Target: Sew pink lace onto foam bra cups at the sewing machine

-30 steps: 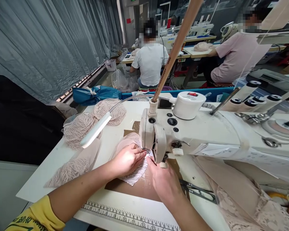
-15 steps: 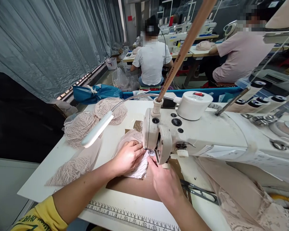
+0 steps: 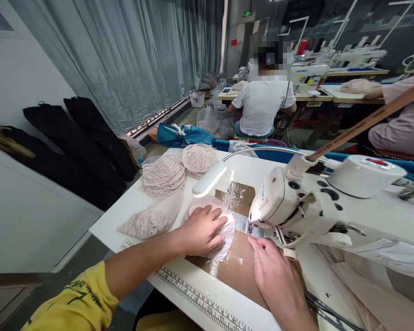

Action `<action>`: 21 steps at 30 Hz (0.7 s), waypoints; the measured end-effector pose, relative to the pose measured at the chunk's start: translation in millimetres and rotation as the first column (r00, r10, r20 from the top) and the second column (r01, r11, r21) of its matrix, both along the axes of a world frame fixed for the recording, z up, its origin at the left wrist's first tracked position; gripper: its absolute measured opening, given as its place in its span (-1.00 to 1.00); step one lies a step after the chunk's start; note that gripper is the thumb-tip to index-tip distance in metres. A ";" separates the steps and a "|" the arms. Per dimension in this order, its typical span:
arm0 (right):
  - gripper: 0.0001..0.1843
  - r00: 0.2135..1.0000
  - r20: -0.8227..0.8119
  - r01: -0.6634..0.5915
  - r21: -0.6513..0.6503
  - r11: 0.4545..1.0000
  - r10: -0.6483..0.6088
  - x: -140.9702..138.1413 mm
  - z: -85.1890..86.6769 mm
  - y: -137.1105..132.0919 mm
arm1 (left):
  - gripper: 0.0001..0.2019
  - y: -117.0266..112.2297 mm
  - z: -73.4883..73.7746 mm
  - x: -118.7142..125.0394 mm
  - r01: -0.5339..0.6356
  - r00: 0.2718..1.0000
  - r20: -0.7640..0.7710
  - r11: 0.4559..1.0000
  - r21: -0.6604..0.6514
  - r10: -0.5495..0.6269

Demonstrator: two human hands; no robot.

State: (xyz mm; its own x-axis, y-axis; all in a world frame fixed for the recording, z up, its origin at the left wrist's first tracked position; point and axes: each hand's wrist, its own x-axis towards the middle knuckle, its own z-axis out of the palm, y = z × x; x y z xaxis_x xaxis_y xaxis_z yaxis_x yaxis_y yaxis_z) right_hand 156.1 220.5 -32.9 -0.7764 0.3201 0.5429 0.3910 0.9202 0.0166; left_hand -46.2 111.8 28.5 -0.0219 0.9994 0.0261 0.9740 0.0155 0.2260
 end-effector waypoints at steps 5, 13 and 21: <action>-0.59 1.000 0.000 0.006 -0.118 0.993 -0.006 3.9 -4.2 3.3 | -0.40 -72.1 -3.7 -43.0 -0.347 0.937 0.112 0.919 0.190 0.330; -0.50 0.989 -0.129 -0.081 -0.888 0.453 -0.077 14.6 17.9 -23.8 | -0.62 -153.0 -15.7 -68.8 -0.480 0.441 0.854 0.877 -0.037 0.278; -0.04 0.857 -0.417 -0.515 -0.730 -0.449 -0.304 -20.9 44.5 -113.9 | -0.52 -103.7 5.2 15.2 -0.094 -0.073 0.997 0.995 0.019 -0.026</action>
